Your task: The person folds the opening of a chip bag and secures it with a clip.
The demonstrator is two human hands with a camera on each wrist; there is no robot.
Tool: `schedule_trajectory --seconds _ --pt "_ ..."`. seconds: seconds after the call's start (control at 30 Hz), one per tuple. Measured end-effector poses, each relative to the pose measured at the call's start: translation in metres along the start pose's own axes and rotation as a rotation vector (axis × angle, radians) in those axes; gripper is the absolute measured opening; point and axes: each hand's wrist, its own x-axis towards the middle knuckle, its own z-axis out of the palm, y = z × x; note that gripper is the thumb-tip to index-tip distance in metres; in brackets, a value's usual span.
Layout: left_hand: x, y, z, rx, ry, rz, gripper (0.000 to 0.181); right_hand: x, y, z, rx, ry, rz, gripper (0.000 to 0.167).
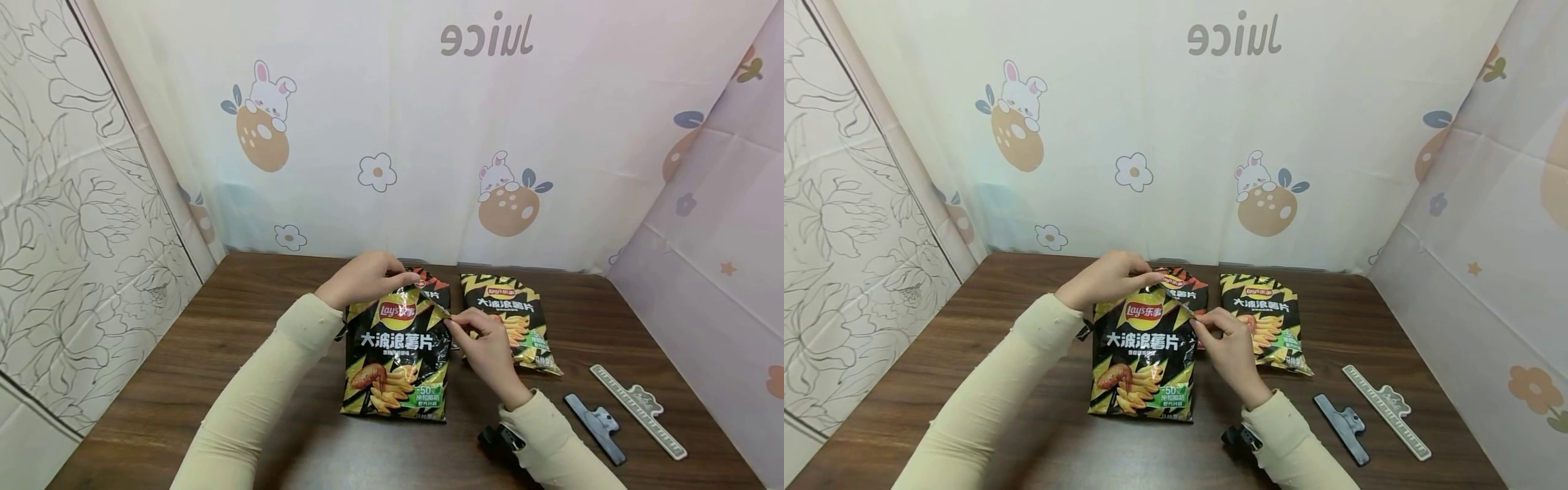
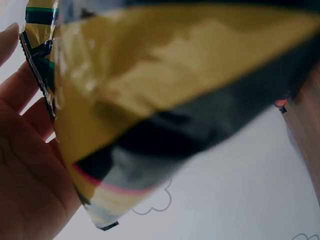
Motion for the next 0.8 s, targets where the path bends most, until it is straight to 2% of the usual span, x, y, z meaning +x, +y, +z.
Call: schedule_trajectory --seconds 0.57,0.8 --pt "-0.0031 -0.0047 -0.0006 -0.029 -0.034 0.004 0.032 -0.0023 0.0004 0.0003 0.001 0.0 0.02 0.007" --pt "-0.004 -0.0054 -0.0015 -0.04 -0.035 0.029 0.029 -0.0022 0.0007 0.0001 -0.006 0.001 0.006 0.007"
